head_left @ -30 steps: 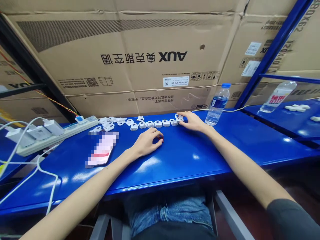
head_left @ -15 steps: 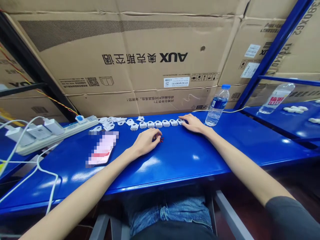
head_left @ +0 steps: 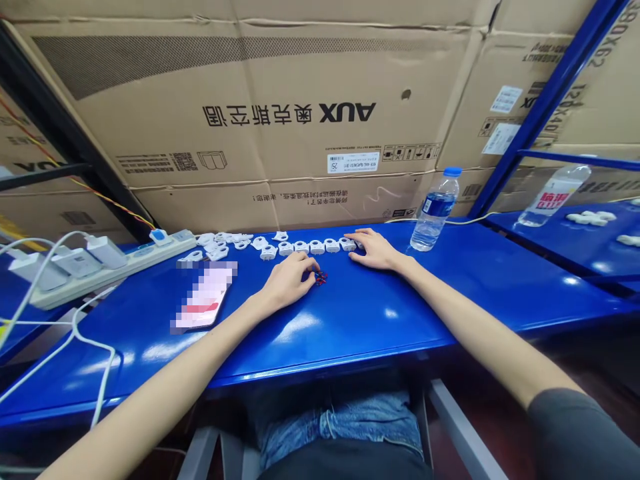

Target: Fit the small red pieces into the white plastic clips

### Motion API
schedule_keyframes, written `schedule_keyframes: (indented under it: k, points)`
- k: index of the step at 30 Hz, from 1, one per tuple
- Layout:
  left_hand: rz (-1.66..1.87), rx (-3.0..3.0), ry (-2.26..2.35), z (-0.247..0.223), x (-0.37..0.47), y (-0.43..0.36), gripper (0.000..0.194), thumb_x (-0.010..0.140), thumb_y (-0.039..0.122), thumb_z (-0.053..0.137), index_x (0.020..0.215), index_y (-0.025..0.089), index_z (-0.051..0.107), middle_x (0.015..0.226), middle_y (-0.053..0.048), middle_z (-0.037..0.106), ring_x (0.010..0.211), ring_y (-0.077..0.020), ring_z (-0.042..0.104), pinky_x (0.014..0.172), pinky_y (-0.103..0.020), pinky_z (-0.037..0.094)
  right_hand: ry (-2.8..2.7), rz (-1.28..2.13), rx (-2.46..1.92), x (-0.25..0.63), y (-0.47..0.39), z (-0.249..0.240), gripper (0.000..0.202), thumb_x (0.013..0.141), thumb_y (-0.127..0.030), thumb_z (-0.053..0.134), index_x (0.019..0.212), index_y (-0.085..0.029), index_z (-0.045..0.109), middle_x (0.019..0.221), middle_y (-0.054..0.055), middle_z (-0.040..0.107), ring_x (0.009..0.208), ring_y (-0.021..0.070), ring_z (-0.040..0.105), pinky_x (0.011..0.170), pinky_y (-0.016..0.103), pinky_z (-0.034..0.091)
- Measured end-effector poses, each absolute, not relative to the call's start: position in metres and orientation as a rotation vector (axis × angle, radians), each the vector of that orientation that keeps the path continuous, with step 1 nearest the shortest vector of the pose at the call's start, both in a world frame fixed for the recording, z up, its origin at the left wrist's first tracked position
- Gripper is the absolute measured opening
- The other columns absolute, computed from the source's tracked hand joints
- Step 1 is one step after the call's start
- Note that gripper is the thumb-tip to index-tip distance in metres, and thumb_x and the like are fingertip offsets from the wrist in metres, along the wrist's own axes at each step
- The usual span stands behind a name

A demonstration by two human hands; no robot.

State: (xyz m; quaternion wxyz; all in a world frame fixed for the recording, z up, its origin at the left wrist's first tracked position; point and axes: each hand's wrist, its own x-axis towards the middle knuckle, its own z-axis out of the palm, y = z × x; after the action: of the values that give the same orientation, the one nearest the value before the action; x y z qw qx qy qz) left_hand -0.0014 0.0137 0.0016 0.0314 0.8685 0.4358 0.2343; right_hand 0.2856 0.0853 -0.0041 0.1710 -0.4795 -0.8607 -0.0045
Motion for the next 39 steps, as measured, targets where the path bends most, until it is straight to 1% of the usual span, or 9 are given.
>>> schedule_keyframes:
  k: [7,10,16,22,28,32,35,37,39]
  points:
    - [0.671,2.676,1.268,0.01,0.0,0.009,0.029,0.094,0.02,0.052,0.118,0.023,0.069,0.112,-0.007,0.069,0.107,-0.025,0.065,0.093,-0.04,0.055,-2.374,0.027,-1.285,0.282,0.09,-0.008,0.059,0.091,-0.037,0.068,0.147,-0.018,0.06,0.146,0.012,0.065,0.137,0.035,0.056,0.117,0.052,0.045]
    - [0.689,2.689,1.207,0.011,0.001,0.008,0.03,0.096,0.019,0.049,0.117,0.023,0.07,0.113,-0.008,0.068,0.11,-0.0246,0.065,0.095,-0.039,0.055,-2.323,0.024,-1.22,0.282,0.09,-0.007,0.058,0.089,-0.037,0.069,0.144,-0.019,0.062,0.145,0.011,0.066,0.132,0.0351,0.06,0.115,0.053,0.046]
    - [0.616,2.724,1.173,0.008,0.0,0.009,0.03,0.099,0.018,0.046,0.111,0.024,0.073,0.11,-0.007,0.07,0.107,-0.0247,0.064,0.09,-0.038,0.054,-2.226,0.0,-1.087,0.273,0.084,-0.004,0.058,0.091,-0.04,0.066,0.145,-0.019,0.058,0.145,0.012,0.065,0.132,0.0339,0.059,0.113,0.052,0.048]
    - [0.653,2.701,1.187,0.007,-0.001,0.011,0.021,0.098,0.022,0.051,0.101,0.023,0.072,0.105,-0.007,0.071,0.106,-0.0257,0.064,0.089,-0.039,0.054,-2.296,-0.072,-0.976,0.26,0.071,0.002,0.055,0.091,-0.038,0.067,0.142,-0.02,0.06,0.14,0.012,0.067,0.13,0.0337,0.059,0.116,0.054,0.044]
    - [0.817,2.599,1.228,0.007,-0.002,0.015,0.013,0.091,0.02,0.056,0.096,0.022,0.068,0.102,-0.006,0.072,0.103,-0.0254,0.065,0.092,-0.041,0.053,-2.338,-0.108,-0.902,0.252,0.059,0.008,0.055,0.091,-0.039,0.069,0.143,-0.022,0.059,0.141,0.012,0.067,0.13,0.0335,0.059,0.116,0.055,0.043]
    - [0.951,2.506,1.185,0.009,0.0,0.016,0.011,0.087,0.019,0.058,0.092,0.022,0.067,0.097,-0.005,0.072,0.095,-0.0229,0.066,0.088,-0.038,0.053,-2.346,-0.084,-0.87,0.248,0.052,0.01,0.056,0.092,-0.038,0.068,0.145,-0.024,0.058,0.144,0.011,0.065,0.132,0.0337,0.058,0.116,0.057,0.042]
    - [1.013,2.447,1.158,0.011,0.002,0.014,0.017,0.087,0.019,0.057,0.099,0.021,0.07,0.096,-0.005,0.072,0.09,-0.0211,0.066,0.085,-0.037,0.054,-2.358,-0.081,-0.861,0.246,0.05,0.01,0.055,0.093,-0.039,0.067,0.145,-0.024,0.058,0.143,0.012,0.065,0.131,0.0332,0.058,0.114,0.056,0.044]
    - [1.038,2.43,1.149,0.013,0.004,0.012,0.026,0.09,0.02,0.055,0.109,0.021,0.072,0.097,-0.005,0.072,0.09,-0.0207,0.066,0.083,-0.036,0.054,-2.364,-0.082,-0.855,0.245,0.049,0.009,0.055,0.093,-0.04,0.068,0.144,-0.023,0.058,0.143,0.012,0.065,0.131,0.0327,0.058,0.113,0.054,0.045]
    - [1.064,2.415,1.152,0.016,0.005,0.01,0.029,0.093,0.023,0.052,0.111,0.022,0.075,0.101,-0.006,0.073,0.092,-0.0208,0.067,0.08,-0.034,0.054,-2.365,-0.077,-0.855,0.245,0.049,0.008,0.055,0.093,-0.04,0.068,0.144,-0.023,0.058,0.143,0.012,0.065,0.131,0.0326,0.058,0.113,0.054,0.045]
